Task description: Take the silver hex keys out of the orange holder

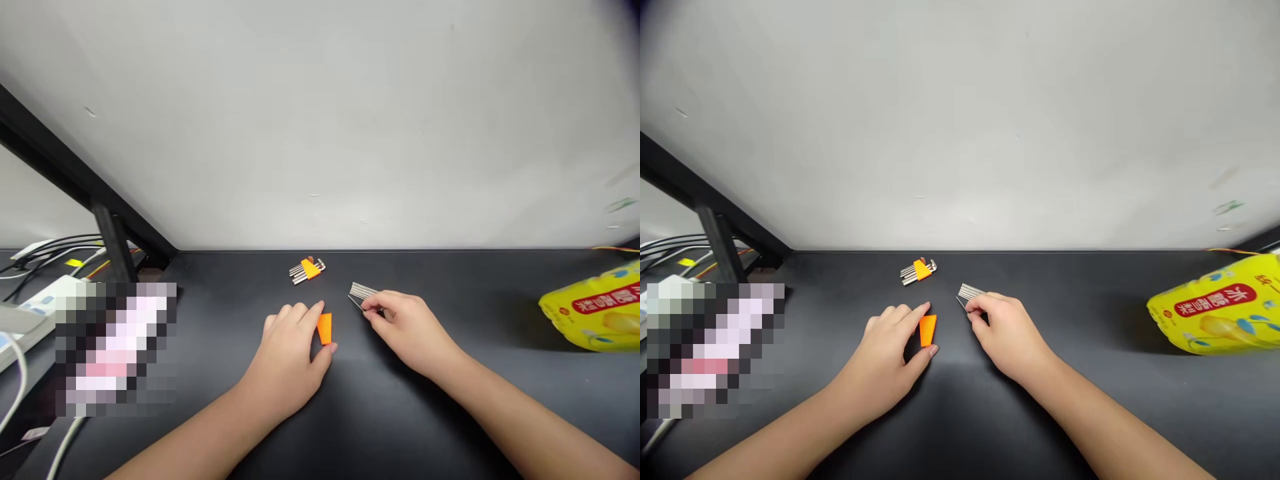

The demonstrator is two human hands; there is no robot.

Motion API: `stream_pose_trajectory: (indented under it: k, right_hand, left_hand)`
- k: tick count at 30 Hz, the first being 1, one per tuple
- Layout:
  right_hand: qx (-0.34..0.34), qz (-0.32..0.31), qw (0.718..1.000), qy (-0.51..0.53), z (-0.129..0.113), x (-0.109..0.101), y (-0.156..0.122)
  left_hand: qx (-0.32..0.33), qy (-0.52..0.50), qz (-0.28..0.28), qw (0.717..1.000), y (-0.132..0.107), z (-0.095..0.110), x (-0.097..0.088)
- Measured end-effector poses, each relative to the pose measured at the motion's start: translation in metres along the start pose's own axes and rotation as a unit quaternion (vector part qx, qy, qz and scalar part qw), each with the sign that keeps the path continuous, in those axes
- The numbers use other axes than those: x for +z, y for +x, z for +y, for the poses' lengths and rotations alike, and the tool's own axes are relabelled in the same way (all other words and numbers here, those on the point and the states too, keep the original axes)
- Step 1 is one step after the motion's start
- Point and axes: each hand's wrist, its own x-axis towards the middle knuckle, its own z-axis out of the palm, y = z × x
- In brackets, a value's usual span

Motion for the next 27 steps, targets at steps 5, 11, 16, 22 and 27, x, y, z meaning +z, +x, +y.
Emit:
stream_pose_trajectory:
  k: [5,11,16,22,27]
  right_hand:
    - [-0.006,0.01,0.999,-0.052,0.005,0.001,0.002]
    - [-0.013,0.028,0.995,-0.099,0.011,0.001,0.004]
    - [-0.034,0.052,0.99,-0.125,0.017,0.006,0.006]
    - [-0.043,0.075,0.99,-0.109,0.019,0.012,0.01]
    - [-0.048,0.06,0.99,-0.114,0.013,0.012,0.009]
  left_hand:
    - [-0.015,-0.018,-0.005,1.0,0.001,0.0,-0.002]
    - [-0.026,-0.047,0.013,0.998,0.003,0.001,-0.003]
    - [-0.018,-0.044,0.02,0.999,0.006,-0.001,-0.003]
    - [-0.012,-0.003,0.033,0.999,0.015,-0.005,-0.003]
    - [-0.023,0.021,0.059,0.998,0.02,-0.005,-0.002]
